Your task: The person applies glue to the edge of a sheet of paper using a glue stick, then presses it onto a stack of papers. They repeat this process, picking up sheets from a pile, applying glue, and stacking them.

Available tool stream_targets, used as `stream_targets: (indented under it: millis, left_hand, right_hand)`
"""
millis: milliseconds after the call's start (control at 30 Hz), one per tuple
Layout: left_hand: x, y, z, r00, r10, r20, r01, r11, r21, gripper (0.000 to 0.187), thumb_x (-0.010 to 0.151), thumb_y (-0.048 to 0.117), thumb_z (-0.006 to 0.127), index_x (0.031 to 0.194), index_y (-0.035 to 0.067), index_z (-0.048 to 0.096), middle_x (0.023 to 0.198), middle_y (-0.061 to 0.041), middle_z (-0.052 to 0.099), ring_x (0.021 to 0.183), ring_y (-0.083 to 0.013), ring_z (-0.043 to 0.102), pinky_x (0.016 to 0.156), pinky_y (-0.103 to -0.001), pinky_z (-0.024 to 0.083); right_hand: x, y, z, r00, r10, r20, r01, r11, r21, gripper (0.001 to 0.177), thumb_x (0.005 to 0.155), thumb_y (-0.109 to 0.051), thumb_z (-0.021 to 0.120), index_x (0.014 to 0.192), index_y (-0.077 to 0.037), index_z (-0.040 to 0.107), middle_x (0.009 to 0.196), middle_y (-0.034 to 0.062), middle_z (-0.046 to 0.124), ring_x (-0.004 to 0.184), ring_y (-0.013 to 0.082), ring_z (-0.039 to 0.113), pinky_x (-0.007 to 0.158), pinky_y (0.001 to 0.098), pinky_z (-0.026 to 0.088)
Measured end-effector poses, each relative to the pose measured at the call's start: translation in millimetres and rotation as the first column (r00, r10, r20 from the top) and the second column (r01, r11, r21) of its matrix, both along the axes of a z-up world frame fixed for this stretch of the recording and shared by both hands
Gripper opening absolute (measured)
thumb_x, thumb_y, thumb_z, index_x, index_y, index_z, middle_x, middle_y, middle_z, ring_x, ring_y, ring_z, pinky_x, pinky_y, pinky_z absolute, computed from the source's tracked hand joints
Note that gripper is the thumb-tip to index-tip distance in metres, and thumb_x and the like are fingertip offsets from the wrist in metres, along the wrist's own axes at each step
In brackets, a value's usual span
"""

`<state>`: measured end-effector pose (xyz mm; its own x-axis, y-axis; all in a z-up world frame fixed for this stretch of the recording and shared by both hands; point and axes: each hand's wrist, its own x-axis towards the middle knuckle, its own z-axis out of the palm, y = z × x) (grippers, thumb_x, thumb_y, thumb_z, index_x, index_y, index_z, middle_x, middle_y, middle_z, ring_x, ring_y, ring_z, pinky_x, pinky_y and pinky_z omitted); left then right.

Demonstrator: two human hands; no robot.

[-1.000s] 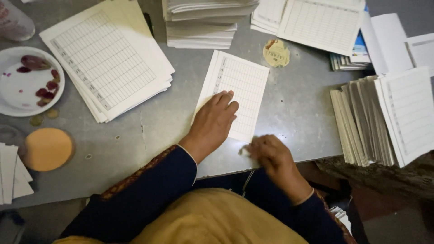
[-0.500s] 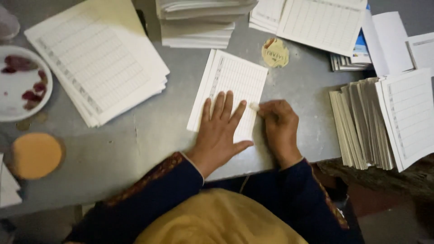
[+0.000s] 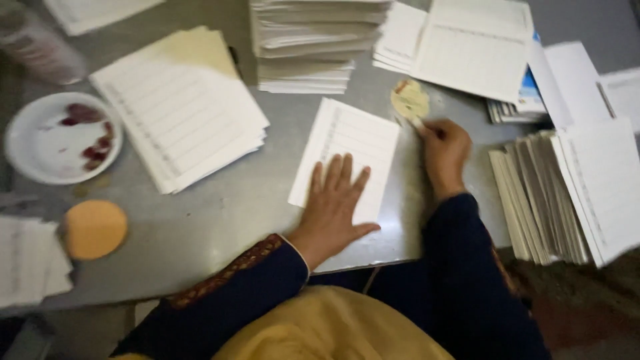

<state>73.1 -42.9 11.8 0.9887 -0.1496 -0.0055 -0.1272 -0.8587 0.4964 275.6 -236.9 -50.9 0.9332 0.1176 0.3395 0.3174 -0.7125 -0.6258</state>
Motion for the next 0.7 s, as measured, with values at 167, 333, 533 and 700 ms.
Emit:
stream_targets:
  millis: [167, 333, 533, 700]
  left_hand:
    - [-51, -24, -16, 0.994, -0.103, 0.017, 0.097, 0.972, 0.213, 0.130, 0.049, 0.076, 0.077, 0.148, 0.009, 0.028, 0.153, -0.029, 0.022, 0.144, -0.0455, 0.014, 0.112, -0.064, 0.010]
    - [-97, -21, -41, 0.940, -0.329, 0.089, 0.300, 0.922, 0.246, 0.088, 0.079, 0.030, 0.063, 0.150, 0.002, 0.019, 0.154, -0.034, 0.015, 0.145, -0.0527, 0.009, 0.116, -0.061, 0.012]
    - [-119, 21, 0, 0.924, -0.200, 0.327, 0.237, 0.968, -0.078, 0.056, 0.082, 0.005, 0.055, 0.138, 0.007, 0.051, 0.134, -0.013, 0.061, 0.117, -0.0337, 0.063, 0.089, -0.049, 0.053]
    - [-95, 89, 31, 0.498, 0.814, -0.297, -0.461, -0.041, -0.886, 0.024, 0.084, 0.021, 0.070, 0.101, 0.005, 0.070, 0.097, -0.007, 0.073, 0.087, -0.0173, 0.068, 0.076, -0.032, 0.057]
  right_hand:
    - [-20, -95, -48, 0.974, -0.126, 0.187, 0.147, 0.984, -0.100, 0.014, 0.095, -0.019, 0.080, 0.100, -0.009, 0.073, 0.092, 0.0133, 0.066, 0.089, 0.0340, 0.062, 0.078, 0.0426, 0.046]
    - [-59, -112, -16, 0.942, -0.017, 0.334, 0.125, 0.944, -0.304, 0.026, 0.103, -0.019, 0.076, 0.121, -0.002, 0.082, 0.098, 0.0245, 0.071, 0.091, 0.0422, 0.062, 0.076, 0.0493, 0.044]
    - [-73, -116, -18, 0.987, -0.071, 0.145, 0.096, 0.980, -0.173, 0.025, 0.116, -0.015, 0.063, 0.128, 0.007, 0.069, 0.113, 0.0289, 0.067, 0.100, 0.0469, 0.060, 0.081, 0.0522, 0.043]
    - [-76, -102, -3, 0.994, -0.074, -0.077, 0.081, 0.993, 0.082, 0.040, 0.113, -0.014, 0.052, 0.142, 0.013, 0.050, 0.133, 0.0357, 0.051, 0.119, 0.0472, 0.047, 0.095, 0.0477, 0.032]
